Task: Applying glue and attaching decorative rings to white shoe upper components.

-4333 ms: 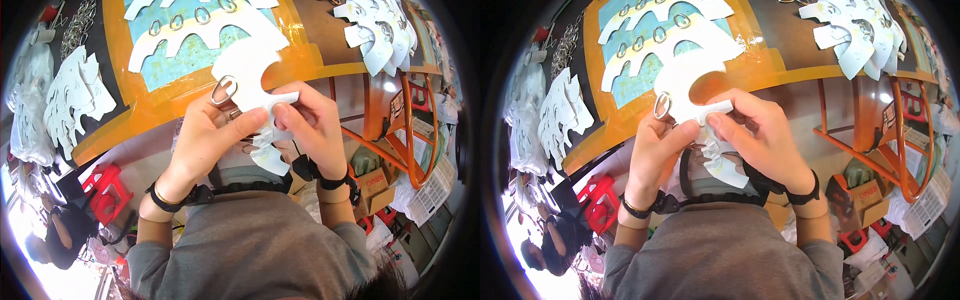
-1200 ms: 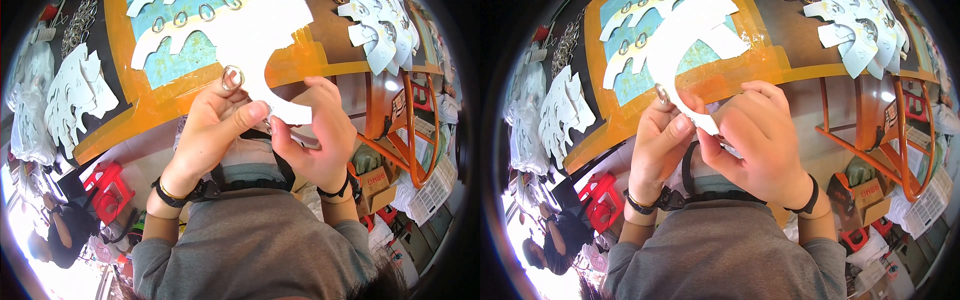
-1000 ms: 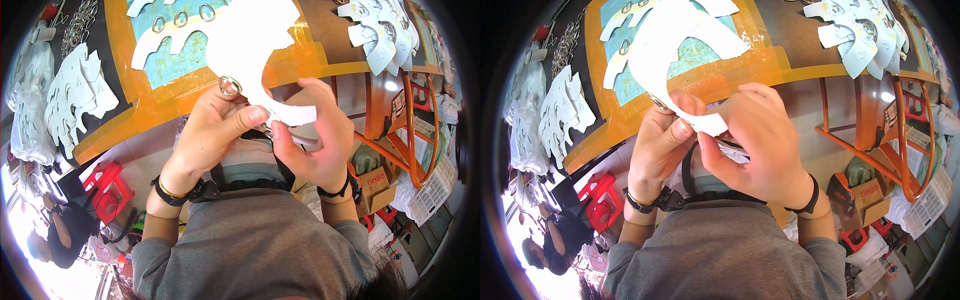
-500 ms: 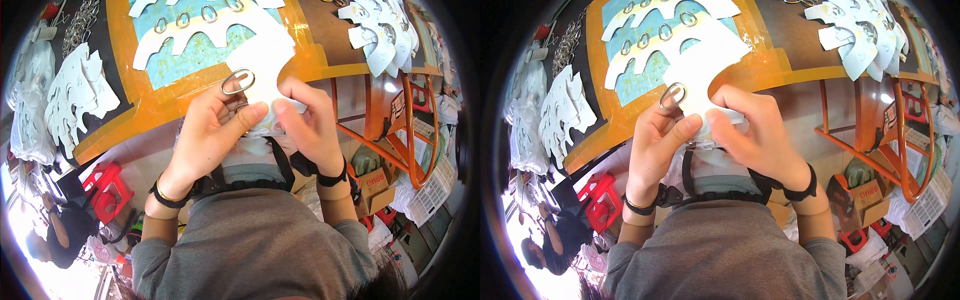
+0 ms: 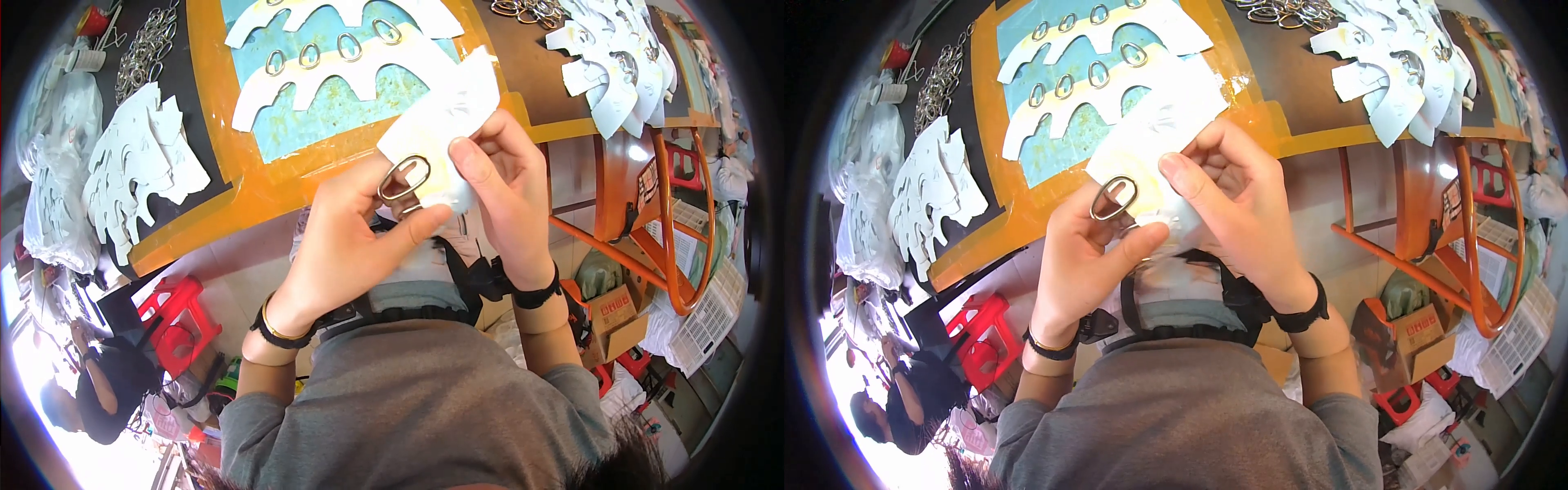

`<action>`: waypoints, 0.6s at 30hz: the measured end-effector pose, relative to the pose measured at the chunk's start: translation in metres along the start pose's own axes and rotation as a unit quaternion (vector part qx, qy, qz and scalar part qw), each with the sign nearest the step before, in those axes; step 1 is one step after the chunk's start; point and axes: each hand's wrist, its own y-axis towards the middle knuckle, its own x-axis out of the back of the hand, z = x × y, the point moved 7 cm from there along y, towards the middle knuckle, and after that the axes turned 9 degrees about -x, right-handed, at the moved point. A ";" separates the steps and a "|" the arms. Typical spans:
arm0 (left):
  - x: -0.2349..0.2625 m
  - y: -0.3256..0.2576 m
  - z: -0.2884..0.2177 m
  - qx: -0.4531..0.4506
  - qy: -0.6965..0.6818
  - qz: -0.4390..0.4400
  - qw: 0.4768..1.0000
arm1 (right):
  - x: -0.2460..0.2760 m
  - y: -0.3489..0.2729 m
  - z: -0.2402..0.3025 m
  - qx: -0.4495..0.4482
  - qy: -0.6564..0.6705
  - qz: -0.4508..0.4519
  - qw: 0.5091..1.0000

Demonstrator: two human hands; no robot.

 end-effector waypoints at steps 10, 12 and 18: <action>0.006 0.008 0.014 0.057 -0.337 -0.047 0.939 | -0.011 -0.008 0.015 0.038 -0.051 -0.064 0.996; 0.003 0.008 0.017 0.077 -0.335 -0.065 0.937 | -0.013 -0.009 0.017 0.040 -0.038 -0.075 0.996; 0.002 0.009 0.022 0.078 -0.341 -0.062 0.935 | -0.012 -0.012 0.019 0.088 -0.056 -0.097 0.990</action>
